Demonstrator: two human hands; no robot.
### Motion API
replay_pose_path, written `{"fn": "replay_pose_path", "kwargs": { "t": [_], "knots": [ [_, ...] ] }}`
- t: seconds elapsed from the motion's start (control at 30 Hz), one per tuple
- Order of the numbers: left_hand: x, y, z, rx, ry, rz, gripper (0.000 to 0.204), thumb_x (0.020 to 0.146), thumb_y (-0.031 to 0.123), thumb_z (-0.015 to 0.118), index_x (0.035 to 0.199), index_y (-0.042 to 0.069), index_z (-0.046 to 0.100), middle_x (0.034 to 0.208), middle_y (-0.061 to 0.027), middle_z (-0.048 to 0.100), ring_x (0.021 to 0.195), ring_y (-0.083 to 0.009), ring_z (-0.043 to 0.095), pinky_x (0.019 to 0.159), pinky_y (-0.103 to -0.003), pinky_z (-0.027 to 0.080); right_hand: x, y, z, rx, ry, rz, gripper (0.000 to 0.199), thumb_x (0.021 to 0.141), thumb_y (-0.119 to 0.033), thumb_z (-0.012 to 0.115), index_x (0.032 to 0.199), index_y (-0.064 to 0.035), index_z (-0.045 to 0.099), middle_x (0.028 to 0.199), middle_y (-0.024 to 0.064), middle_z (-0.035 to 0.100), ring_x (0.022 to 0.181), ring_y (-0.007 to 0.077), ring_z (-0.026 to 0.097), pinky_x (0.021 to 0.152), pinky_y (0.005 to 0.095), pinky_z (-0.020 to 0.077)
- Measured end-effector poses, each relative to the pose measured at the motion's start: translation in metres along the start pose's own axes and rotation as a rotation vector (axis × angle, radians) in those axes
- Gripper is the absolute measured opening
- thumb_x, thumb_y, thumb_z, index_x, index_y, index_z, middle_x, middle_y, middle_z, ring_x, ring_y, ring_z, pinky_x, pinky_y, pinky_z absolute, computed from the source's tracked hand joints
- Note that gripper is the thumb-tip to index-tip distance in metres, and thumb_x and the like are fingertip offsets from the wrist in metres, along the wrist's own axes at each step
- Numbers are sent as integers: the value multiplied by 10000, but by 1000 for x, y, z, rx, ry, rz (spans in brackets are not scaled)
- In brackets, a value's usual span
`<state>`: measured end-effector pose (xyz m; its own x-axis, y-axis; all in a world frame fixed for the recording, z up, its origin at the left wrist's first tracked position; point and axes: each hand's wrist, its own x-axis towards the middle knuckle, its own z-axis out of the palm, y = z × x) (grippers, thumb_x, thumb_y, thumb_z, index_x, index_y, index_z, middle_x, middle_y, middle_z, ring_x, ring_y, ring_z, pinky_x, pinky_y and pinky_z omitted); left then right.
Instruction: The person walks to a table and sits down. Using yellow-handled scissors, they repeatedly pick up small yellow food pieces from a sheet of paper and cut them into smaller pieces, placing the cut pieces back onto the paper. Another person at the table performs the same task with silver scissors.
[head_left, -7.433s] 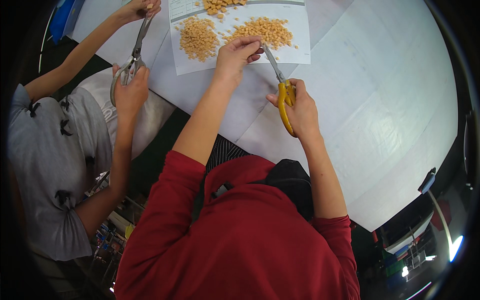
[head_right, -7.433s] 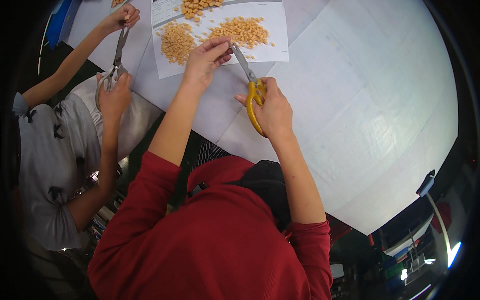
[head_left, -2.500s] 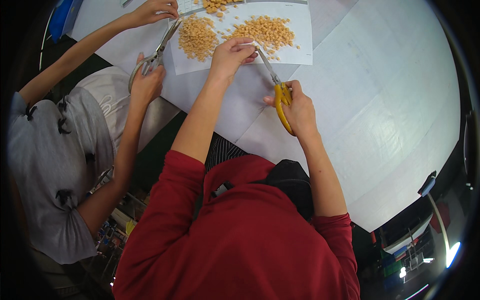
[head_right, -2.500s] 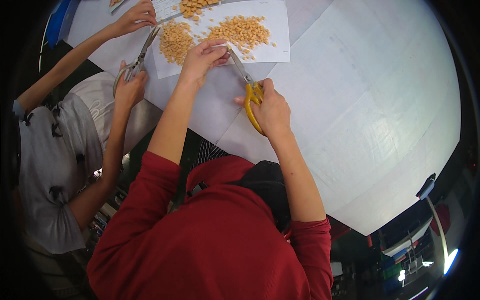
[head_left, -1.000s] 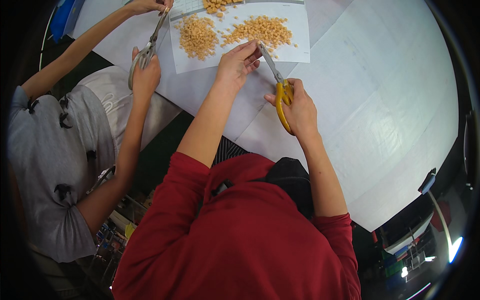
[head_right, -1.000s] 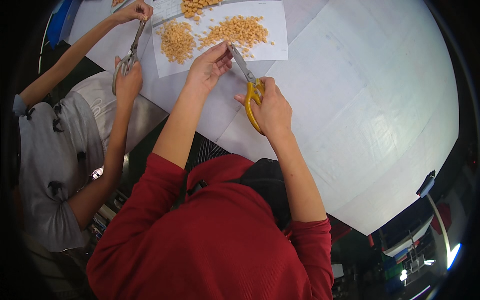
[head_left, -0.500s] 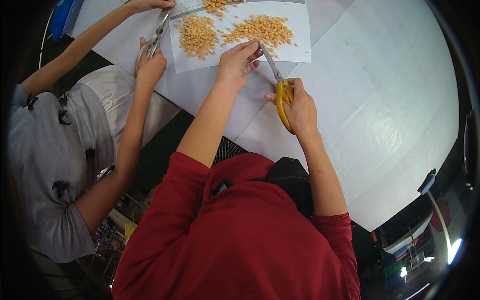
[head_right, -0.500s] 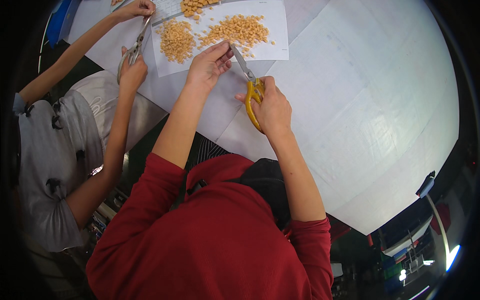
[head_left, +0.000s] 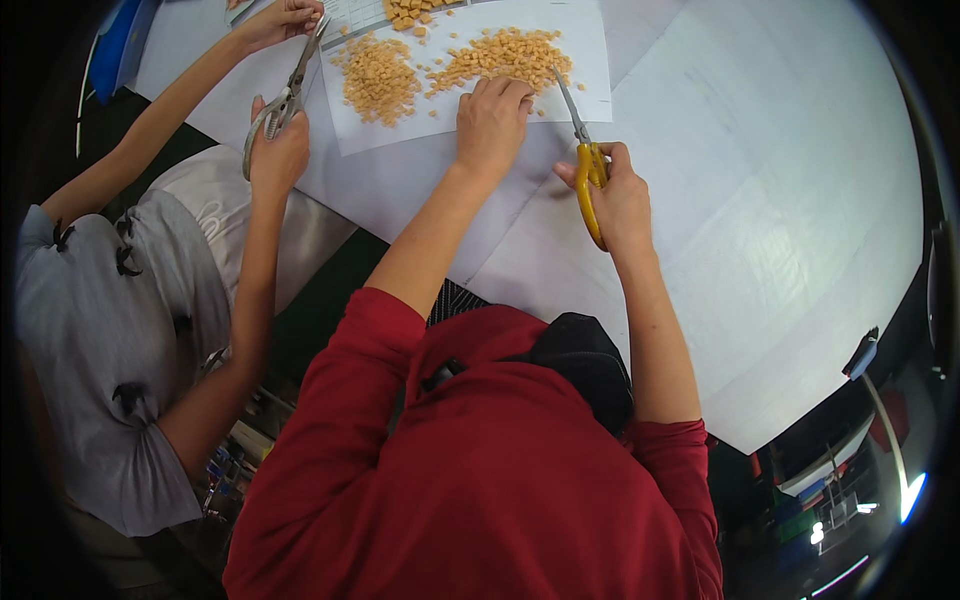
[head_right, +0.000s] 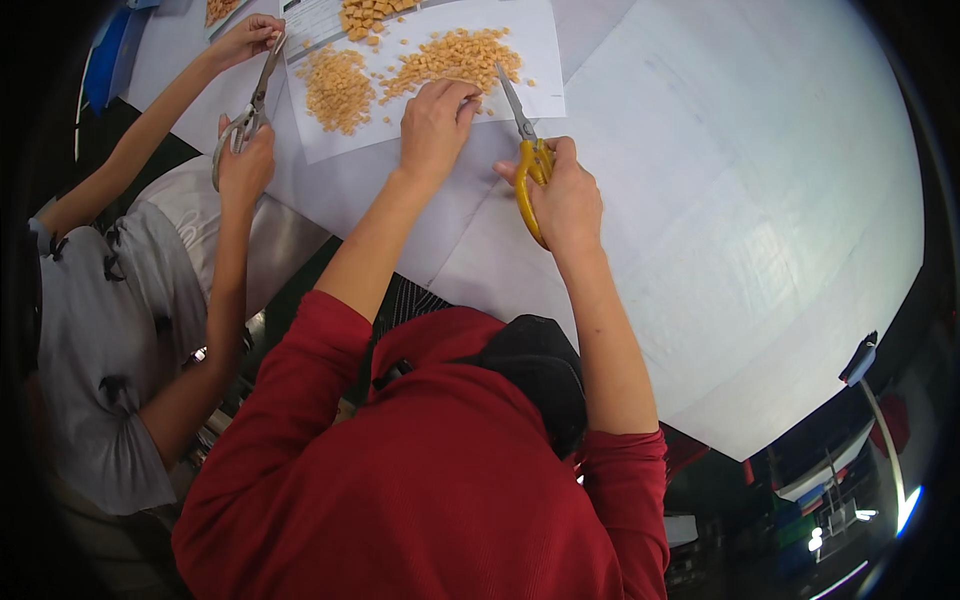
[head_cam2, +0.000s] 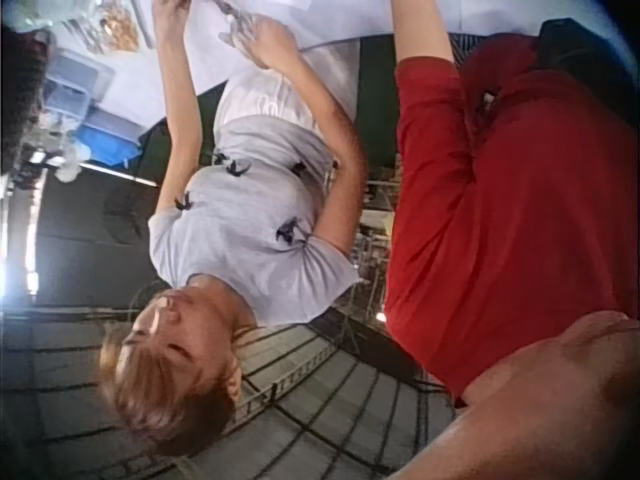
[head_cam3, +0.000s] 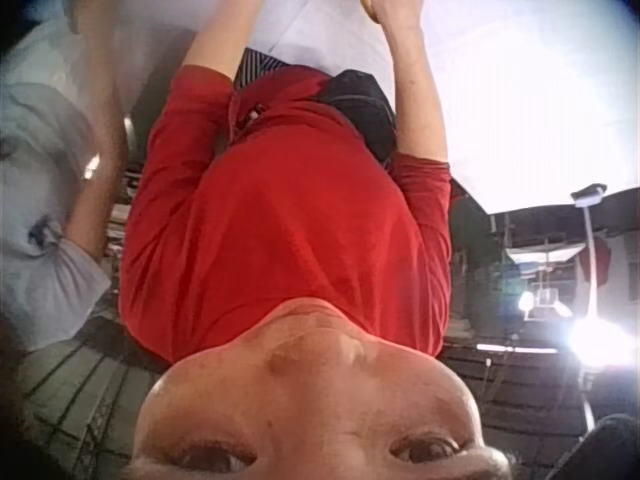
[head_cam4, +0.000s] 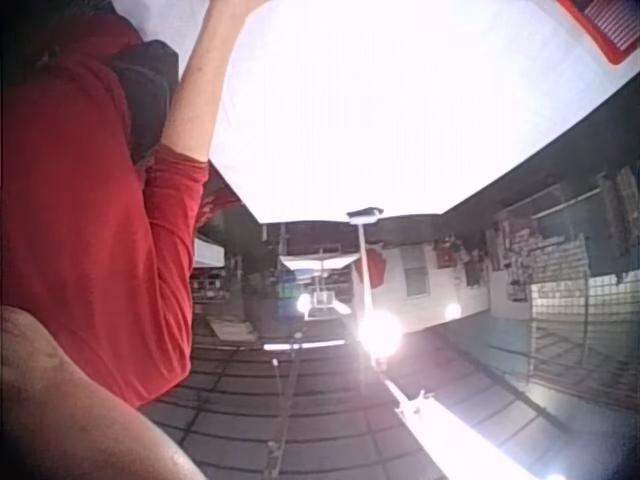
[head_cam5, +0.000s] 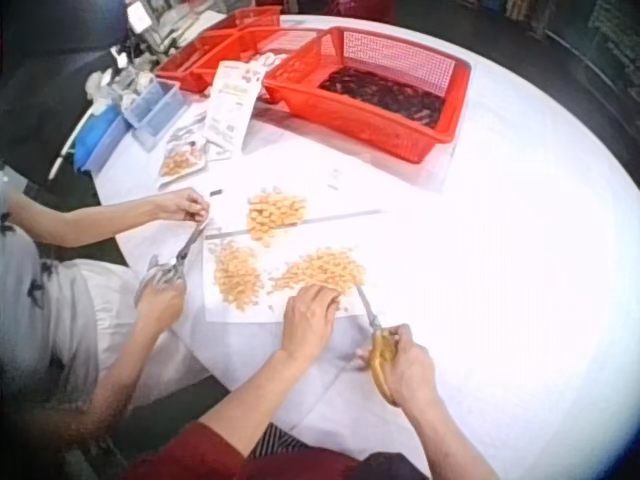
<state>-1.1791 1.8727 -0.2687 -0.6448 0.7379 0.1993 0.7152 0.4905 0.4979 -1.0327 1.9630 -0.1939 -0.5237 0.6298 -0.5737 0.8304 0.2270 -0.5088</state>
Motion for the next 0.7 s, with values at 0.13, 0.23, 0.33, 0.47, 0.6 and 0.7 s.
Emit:
{"fn": "replay_pose_path", "kwargs": {
  "t": [0.13,0.23,0.33,0.47,0.6,0.7],
  "knots": [
    [6,5,-10,-447,-159,-428,119,833,103,684,950,80,687,929,-54,688,838,-141,633,719,-280,489,-5,7,8,93,-3,-59,701,770,-554,723,1161,-20,494,937,204,677,872,355,668,752,413,518],
    [14,2,-25,-1206,-130,-1042,142,834,102,694,974,83,677,927,-46,704,800,-132,650,677,-275,479,-15,5,12,100,-20,-93,705,771,-546,726,1174,-20,487,976,207,667,895,352,662,759,414,515],
    [9,-5,-34,-1461,-159,-1068,164,867,126,685,1007,46,654,920,-28,682,820,-117,630,702,-264,475,-20,1,15,88,-42,-119,693,774,-526,733,1178,-21,486,982,200,662,900,347,659,765,412,512],
    [3,-10,-39,-1525,-194,-1071,172,876,134,678,1016,39,648,910,-26,669,829,-119,620,723,-262,477,-22,-2,19,67,-23,-158,678,771,-500,748,1182,-26,491,958,199,666,897,339,660,780,401,508],
    [0,-11,-42,-1472,-209,-1069,166,883,151,677,1012,53,645,899,-14,656,835,-118,613,726,-264,485,-23,-6,18,30,-32,-167,681,761,-508,753,1169,-28,496,949,198,669,889,343,661,772,405,509],
    [-2,-13,-42,-1471,-223,-1074,160,891,176,674,1010,75,638,910,3,638,847,-109,598,732,-260,491,-22,-7,18,24,-30,-172,674,757,-511,755,1154,-30,499,932,196,672,877,346,663,760,407,511]
  ]
}}
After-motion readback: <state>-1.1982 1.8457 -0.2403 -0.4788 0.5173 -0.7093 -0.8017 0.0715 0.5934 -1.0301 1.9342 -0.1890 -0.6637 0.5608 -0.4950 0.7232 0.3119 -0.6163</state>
